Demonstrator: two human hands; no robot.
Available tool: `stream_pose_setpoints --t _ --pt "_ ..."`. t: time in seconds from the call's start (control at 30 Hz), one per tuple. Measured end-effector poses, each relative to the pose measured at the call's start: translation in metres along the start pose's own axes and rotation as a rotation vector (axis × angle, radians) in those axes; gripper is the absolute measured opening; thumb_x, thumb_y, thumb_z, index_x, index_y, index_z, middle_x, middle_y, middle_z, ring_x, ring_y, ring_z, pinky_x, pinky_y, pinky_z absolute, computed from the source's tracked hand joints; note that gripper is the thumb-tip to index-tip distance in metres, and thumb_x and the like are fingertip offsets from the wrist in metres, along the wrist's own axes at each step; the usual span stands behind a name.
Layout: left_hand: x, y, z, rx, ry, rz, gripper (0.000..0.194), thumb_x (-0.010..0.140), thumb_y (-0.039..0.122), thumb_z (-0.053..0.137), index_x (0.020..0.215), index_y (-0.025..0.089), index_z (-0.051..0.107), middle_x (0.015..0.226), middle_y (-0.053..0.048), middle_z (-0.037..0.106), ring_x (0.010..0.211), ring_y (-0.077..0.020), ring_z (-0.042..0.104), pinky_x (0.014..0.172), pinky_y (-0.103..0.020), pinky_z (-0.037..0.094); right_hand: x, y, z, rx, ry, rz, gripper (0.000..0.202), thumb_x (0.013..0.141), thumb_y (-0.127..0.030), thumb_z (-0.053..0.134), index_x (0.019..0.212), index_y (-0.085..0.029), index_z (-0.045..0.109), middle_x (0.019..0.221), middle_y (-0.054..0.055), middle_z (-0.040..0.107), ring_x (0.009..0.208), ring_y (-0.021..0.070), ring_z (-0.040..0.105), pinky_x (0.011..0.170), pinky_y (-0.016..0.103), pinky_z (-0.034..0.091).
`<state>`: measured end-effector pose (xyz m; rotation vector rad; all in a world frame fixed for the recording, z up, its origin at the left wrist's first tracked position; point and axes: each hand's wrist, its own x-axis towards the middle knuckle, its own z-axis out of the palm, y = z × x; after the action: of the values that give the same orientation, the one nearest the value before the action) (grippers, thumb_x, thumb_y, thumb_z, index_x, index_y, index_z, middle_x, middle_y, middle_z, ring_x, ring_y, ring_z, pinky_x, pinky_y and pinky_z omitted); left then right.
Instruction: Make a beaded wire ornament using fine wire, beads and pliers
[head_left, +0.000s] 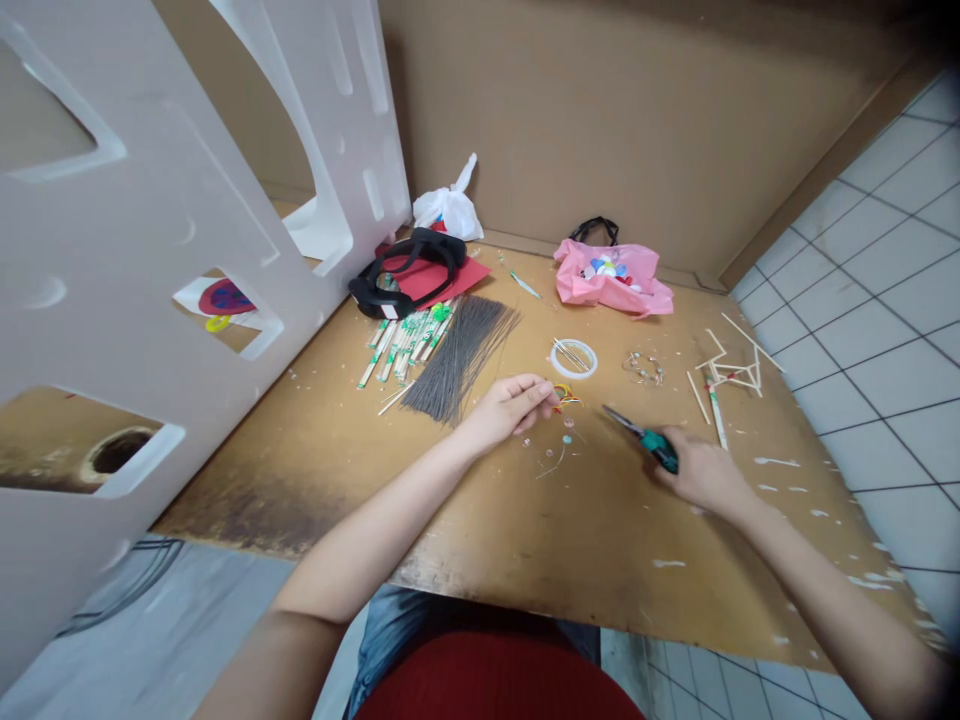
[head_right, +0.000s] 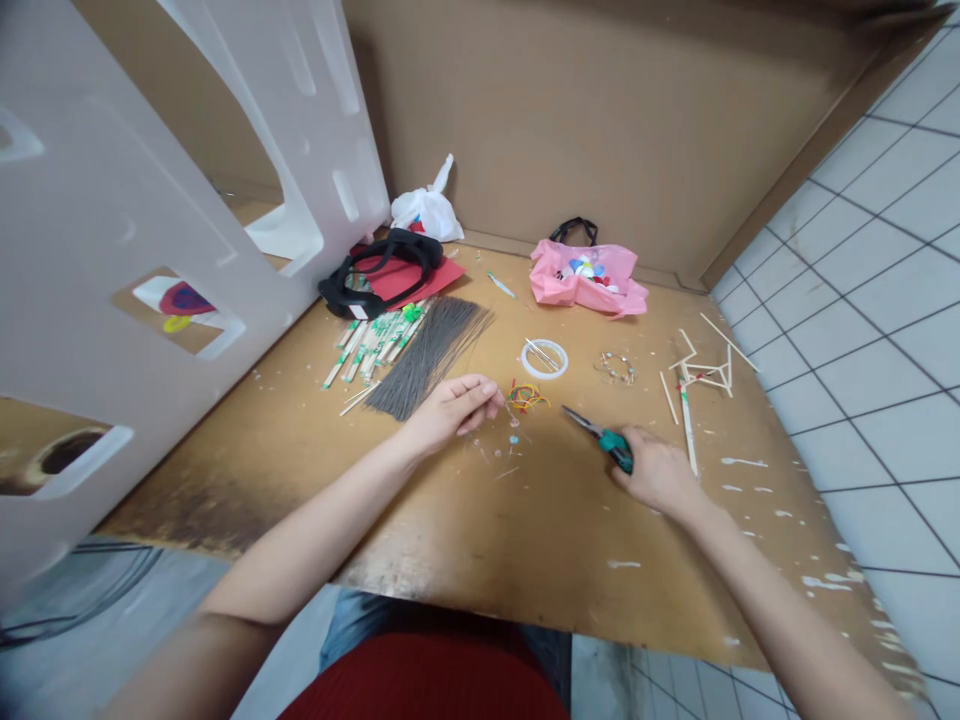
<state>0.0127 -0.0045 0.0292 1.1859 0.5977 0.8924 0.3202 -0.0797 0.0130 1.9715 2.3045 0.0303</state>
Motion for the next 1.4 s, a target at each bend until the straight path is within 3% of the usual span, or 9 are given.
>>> stream_pose_setpoints --t 0.1,0.23,0.33,0.6,1.03,1.4 --pt "-0.002 0.002 0.002 0.138 0.041 -0.007 0.036 0.080 0.046 0.054 0.077 0.011 0.059 0.062 0.003 0.053 0.036 -0.0002 0.034 0.036 -0.017 0.022 -0.011 -0.004 -0.030 0.159 0.035 -0.064 0.048 0.072 -0.025 0.050 0.120 -0.017 0.047 0.107 0.008 0.063 0.081 0.0198 0.063 0.069 0.030 0.046" --pt "-0.004 0.003 0.005 0.258 0.048 0.016 0.036 0.082 0.047 0.051 0.077 0.012 0.058 0.063 0.003 0.052 0.038 -0.0010 0.034 0.038 -0.016 0.028 -0.020 -0.031 -0.070 -0.032 0.174 -0.120 0.044 0.071 -0.033 0.054 0.113 -0.020 0.053 0.104 0.008 0.061 0.091 0.0249 0.060 0.070 0.033 0.046" --pt "-0.006 0.003 0.006 0.316 0.046 0.034 0.035 0.084 0.046 0.049 0.077 0.012 0.057 0.063 0.003 0.052 0.039 -0.0015 0.036 0.039 -0.016 0.029 -0.018 -0.051 -0.084 -0.142 0.209 -0.130 0.042 0.071 -0.036 0.055 0.110 -0.020 0.055 0.096 0.007 0.062 0.085 0.0247 0.060 0.064 0.032 0.044" --pt "-0.008 0.003 0.005 0.325 0.000 0.142 0.034 0.085 0.043 0.050 0.075 0.012 0.060 0.057 0.005 0.047 0.037 -0.0013 0.037 0.040 -0.017 0.030 -0.010 -0.062 -0.089 -0.245 0.275 -0.163 0.036 0.075 -0.040 0.052 0.106 -0.021 0.056 0.090 0.007 0.062 0.080 0.0233 0.059 0.059 0.031 0.039" --pt "-0.006 0.006 0.006 0.160 -0.016 0.069 0.038 0.080 0.048 0.055 0.075 0.011 0.058 0.066 0.002 0.056 0.034 0.0009 0.035 0.035 -0.017 0.025 -0.015 -0.063 -0.088 -0.215 0.305 -0.150 0.036 0.077 -0.043 0.051 0.104 -0.020 0.056 0.090 0.006 0.063 0.075 0.0219 0.060 0.058 0.030 0.039" --pt "-0.006 0.006 0.007 0.145 -0.027 0.055 0.037 0.079 0.048 0.056 0.074 0.012 0.057 0.069 0.001 0.059 0.034 0.0010 0.035 0.035 -0.017 0.024 -0.017 -0.065 -0.090 -0.158 0.283 -0.143 0.035 0.075 -0.041 0.052 0.104 -0.021 0.058 0.087 0.007 0.064 0.069 0.0207 0.058 0.053 0.029 0.033"
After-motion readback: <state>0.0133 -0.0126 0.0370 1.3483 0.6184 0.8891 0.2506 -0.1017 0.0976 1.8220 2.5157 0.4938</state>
